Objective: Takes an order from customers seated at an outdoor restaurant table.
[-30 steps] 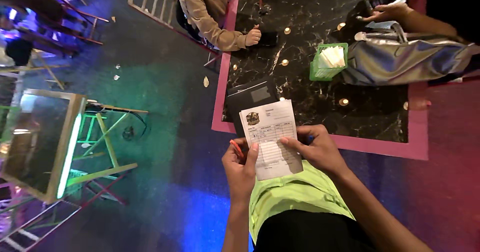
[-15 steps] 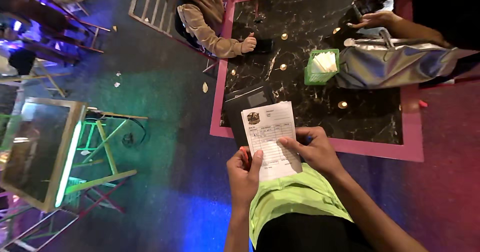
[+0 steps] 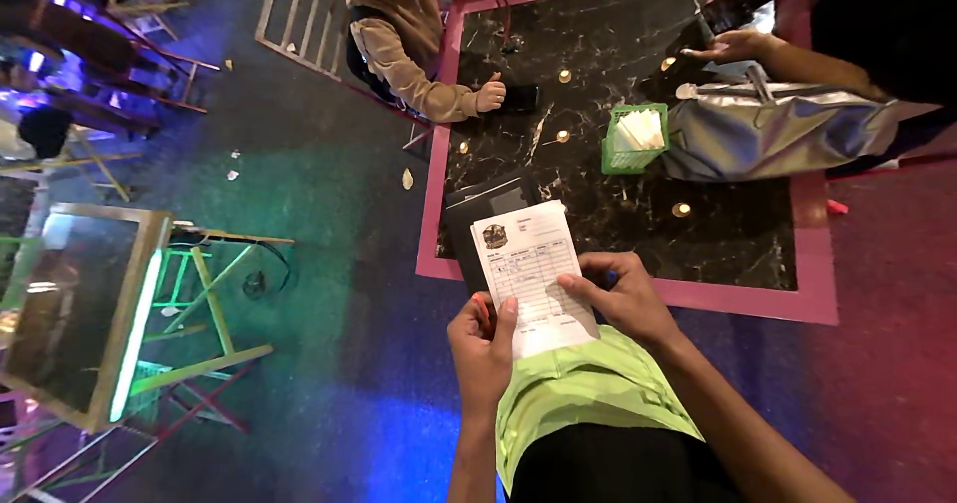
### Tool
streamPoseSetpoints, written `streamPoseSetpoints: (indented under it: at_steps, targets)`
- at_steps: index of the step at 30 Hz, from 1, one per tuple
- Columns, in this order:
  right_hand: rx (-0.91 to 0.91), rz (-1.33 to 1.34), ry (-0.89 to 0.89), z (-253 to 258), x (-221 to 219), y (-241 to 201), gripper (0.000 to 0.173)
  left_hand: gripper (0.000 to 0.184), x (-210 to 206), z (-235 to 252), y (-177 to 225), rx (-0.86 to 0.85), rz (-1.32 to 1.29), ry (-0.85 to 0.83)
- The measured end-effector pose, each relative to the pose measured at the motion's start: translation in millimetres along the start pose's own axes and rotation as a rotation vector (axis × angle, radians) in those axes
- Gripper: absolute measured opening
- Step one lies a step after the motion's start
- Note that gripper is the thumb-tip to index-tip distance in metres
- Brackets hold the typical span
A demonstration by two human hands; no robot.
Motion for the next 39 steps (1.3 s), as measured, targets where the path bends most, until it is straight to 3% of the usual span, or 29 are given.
streamPoseSetpoints:
  at_steps: [6,25,27,29,31,33,35,39]
  targets:
    - [-0.039,0.011,-0.079,-3,-3,7,0.019,0.009,-3,1,0,0.006,-0.007,-0.013]
    - [-0.024,0.024,-0.01,9,3,18,0.019,0.009,2,16,-10,-0.001,0.044,0.021]
    - [-0.026,0.026,0.02,12,7,21,0.019,0.018,23,27,-40,0.0,0.13,0.066]
    - [-0.018,0.022,0.044,17,14,20,0.018,0.021,62,47,-108,0.081,0.374,0.161]
    - [-0.008,0.014,0.058,21,19,17,0.018,0.035,102,60,-197,0.264,0.588,0.181]
    - [0.003,0.005,0.064,26,23,15,0.019,0.053,120,65,-262,0.497,0.644,0.145]
    - [-0.001,0.005,0.073,28,25,14,0.019,0.057,117,64,-294,0.626,0.655,0.095]
    - [-0.014,0.016,0.075,30,31,14,0.019,0.059,95,55,-311,0.719,0.538,0.088]
Point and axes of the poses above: each hand's wrist, its own z-axis towards the middle knuckle, its own x-axis out of the back of the hand, y = z × x, the point moved 8 cm from there along z, towards the middle knuckle, and after that the axes turned 3 degrees about -z, right-handed, at the moved point
